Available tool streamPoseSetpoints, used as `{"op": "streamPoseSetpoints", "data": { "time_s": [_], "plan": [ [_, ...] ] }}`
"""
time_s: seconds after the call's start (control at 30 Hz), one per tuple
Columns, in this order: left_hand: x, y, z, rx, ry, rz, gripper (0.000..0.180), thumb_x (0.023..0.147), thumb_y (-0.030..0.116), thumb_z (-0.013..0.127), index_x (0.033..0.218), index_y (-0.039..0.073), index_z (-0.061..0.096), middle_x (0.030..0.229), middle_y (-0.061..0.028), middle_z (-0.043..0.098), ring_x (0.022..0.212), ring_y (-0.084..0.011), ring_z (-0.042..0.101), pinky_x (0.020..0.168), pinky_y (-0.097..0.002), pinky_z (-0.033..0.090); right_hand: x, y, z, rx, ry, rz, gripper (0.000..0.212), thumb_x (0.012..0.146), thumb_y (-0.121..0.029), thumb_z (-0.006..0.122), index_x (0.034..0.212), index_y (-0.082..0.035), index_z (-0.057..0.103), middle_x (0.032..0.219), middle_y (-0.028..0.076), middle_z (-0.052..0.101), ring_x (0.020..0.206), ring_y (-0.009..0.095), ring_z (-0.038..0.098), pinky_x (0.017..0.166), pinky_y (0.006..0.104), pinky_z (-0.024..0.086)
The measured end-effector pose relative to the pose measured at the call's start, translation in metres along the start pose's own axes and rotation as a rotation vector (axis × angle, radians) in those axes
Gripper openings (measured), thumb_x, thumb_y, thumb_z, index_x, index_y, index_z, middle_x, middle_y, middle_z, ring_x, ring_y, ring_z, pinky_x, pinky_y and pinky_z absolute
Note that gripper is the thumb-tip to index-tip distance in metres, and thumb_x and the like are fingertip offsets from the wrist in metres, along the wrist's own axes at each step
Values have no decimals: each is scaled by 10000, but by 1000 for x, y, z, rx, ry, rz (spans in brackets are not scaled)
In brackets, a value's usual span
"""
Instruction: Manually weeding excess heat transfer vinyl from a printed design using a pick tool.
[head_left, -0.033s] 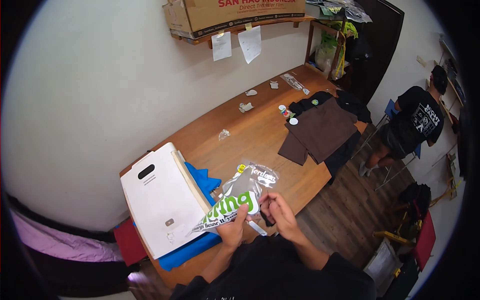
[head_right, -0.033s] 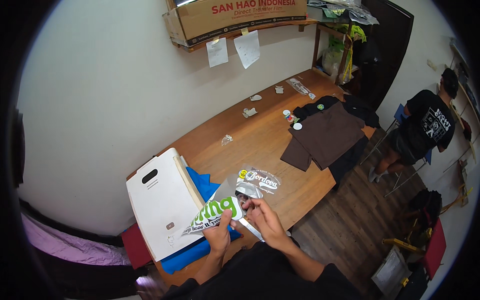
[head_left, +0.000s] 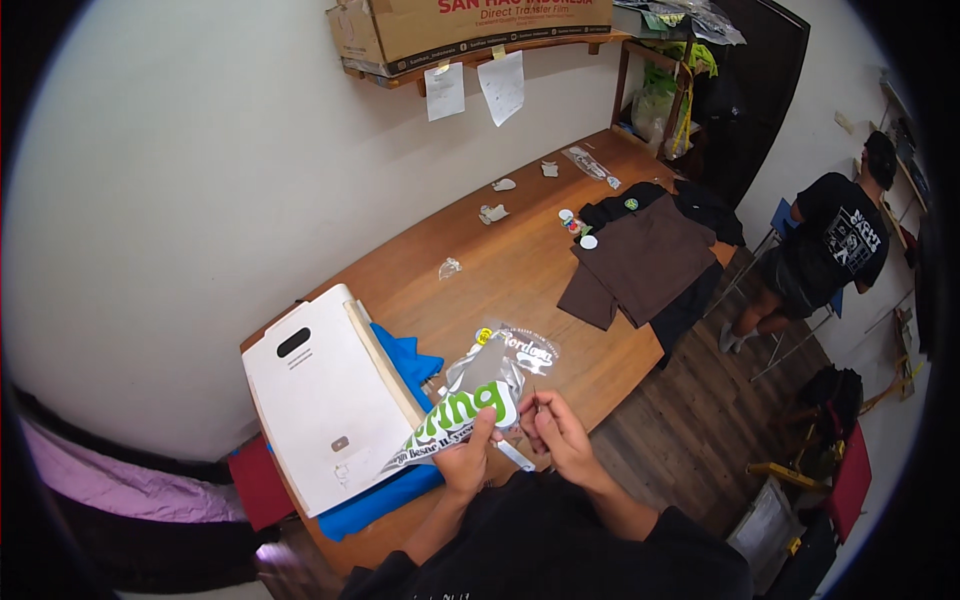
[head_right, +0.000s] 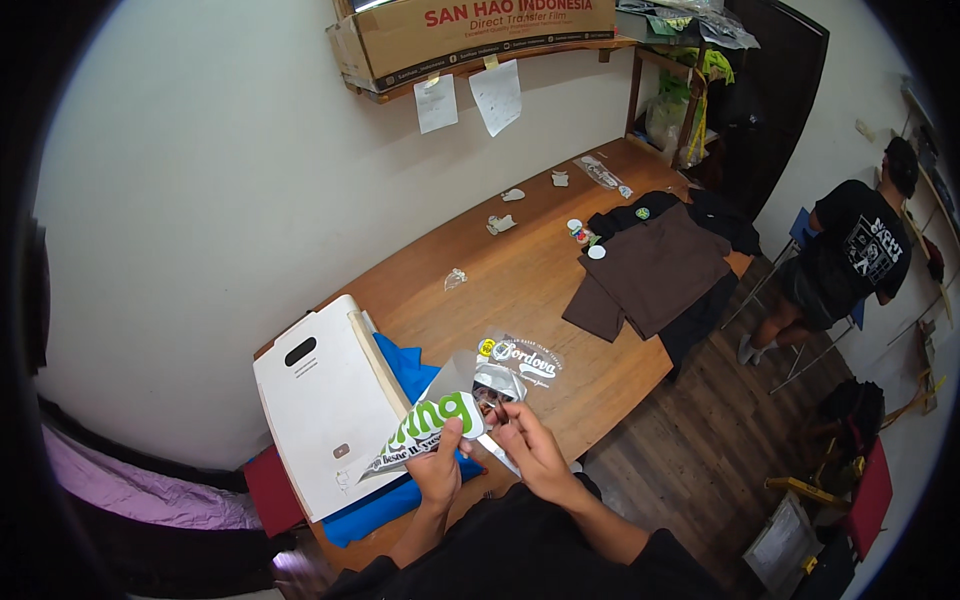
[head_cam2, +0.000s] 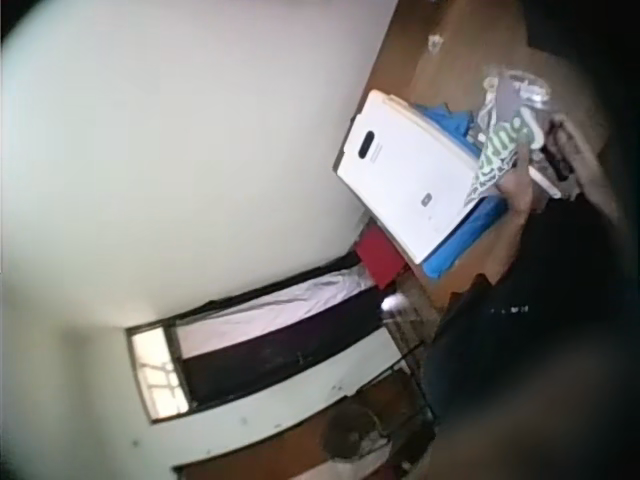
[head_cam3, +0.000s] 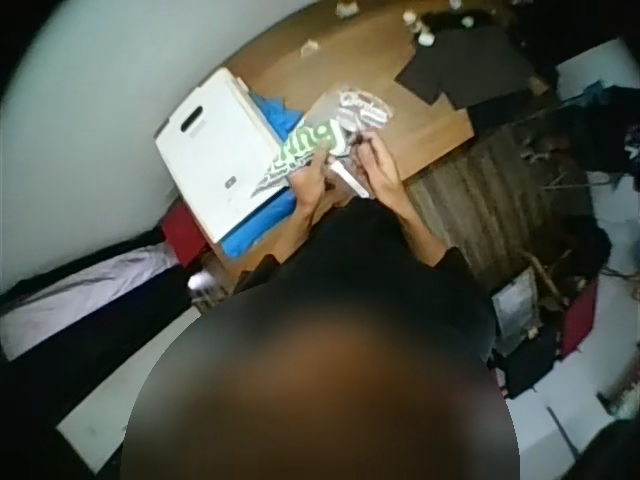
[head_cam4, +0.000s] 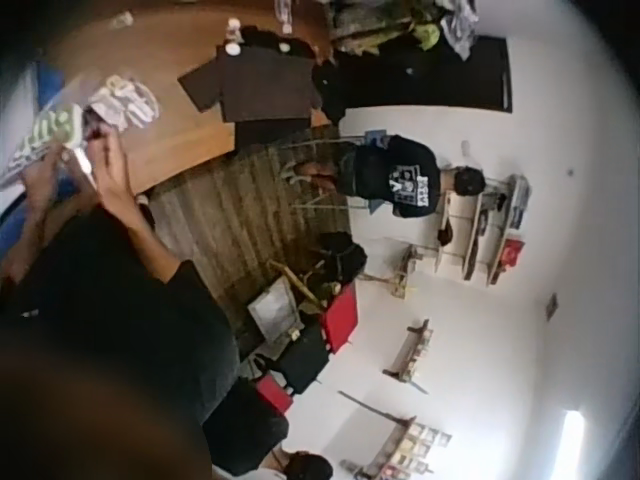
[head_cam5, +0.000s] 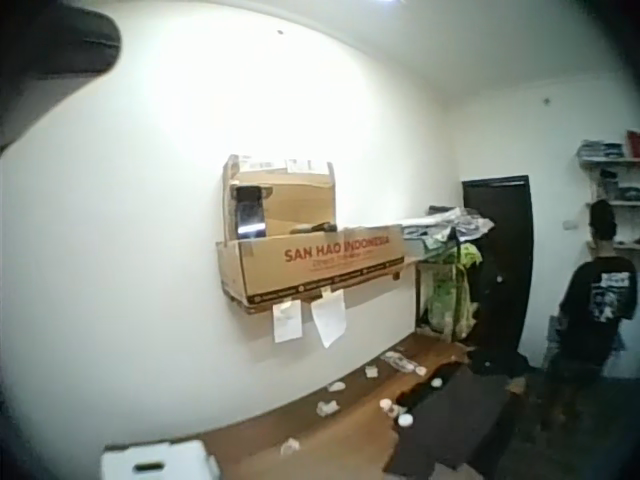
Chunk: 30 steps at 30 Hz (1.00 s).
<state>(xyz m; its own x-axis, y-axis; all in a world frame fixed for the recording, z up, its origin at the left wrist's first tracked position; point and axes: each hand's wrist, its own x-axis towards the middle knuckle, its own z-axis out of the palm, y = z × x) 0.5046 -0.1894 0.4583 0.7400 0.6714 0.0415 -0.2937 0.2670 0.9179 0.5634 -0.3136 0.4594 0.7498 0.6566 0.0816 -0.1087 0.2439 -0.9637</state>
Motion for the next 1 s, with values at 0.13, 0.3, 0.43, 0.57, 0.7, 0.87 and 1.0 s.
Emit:
{"op": "streamPoseSetpoints", "data": {
  "time_s": [0.13,0.3,0.43,0.57,0.7,0.87,1.0],
  "plan": [
    [2,3,7,-90,39,93,88,827,-4,614,895,-11,558,736,-56,605,550,-81,551,476,-194,423,-6,-2,15,136,-50,82,207,971,-192,371,1038,3,385,692,18,403,476,56,351,427,181,310],
    [1,3,7,-71,37,100,90,828,6,618,894,-9,559,725,-49,605,533,-71,540,454,-181,402,-4,0,21,74,-23,34,191,964,-157,393,1065,5,394,691,1,413,506,30,357,441,166,293],
    [0,6,13,-84,48,77,98,830,15,618,902,-9,558,709,-51,605,524,-71,536,436,-172,389,-5,9,18,-83,13,-40,186,956,-128,413,1085,5,416,694,-24,429,534,14,360,461,165,285],
    [-3,7,6,-48,-9,66,164,838,-14,587,986,-6,515,798,-75,587,541,-95,514,461,-199,415,-3,5,21,-136,36,-79,180,954,-125,420,1075,7,430,680,-31,425,543,14,369,469,165,288],
    [-3,6,3,-58,-10,85,182,841,-10,585,1007,-6,510,799,-76,585,540,-96,516,461,-197,419,-4,7,21,-143,84,-39,168,913,-140,497,1010,-4,481,622,45,455,544,78,422,479,249,331],
    [-4,9,10,-69,22,64,98,843,25,604,911,-10,543,707,-62,604,542,-83,551,457,-182,424,-5,5,23,-172,113,-39,170,906,-144,505,1006,-8,485,618,67,460,527,116,442,477,270,337],
    [-5,11,12,-93,7,80,107,842,22,604,917,-12,536,712,-65,601,559,-93,558,470,-187,435,-6,3,23,-236,131,-74,172,900,-146,511,1003,-9,491,616,99,465,518,159,472,476,287,344]
  ]
}}
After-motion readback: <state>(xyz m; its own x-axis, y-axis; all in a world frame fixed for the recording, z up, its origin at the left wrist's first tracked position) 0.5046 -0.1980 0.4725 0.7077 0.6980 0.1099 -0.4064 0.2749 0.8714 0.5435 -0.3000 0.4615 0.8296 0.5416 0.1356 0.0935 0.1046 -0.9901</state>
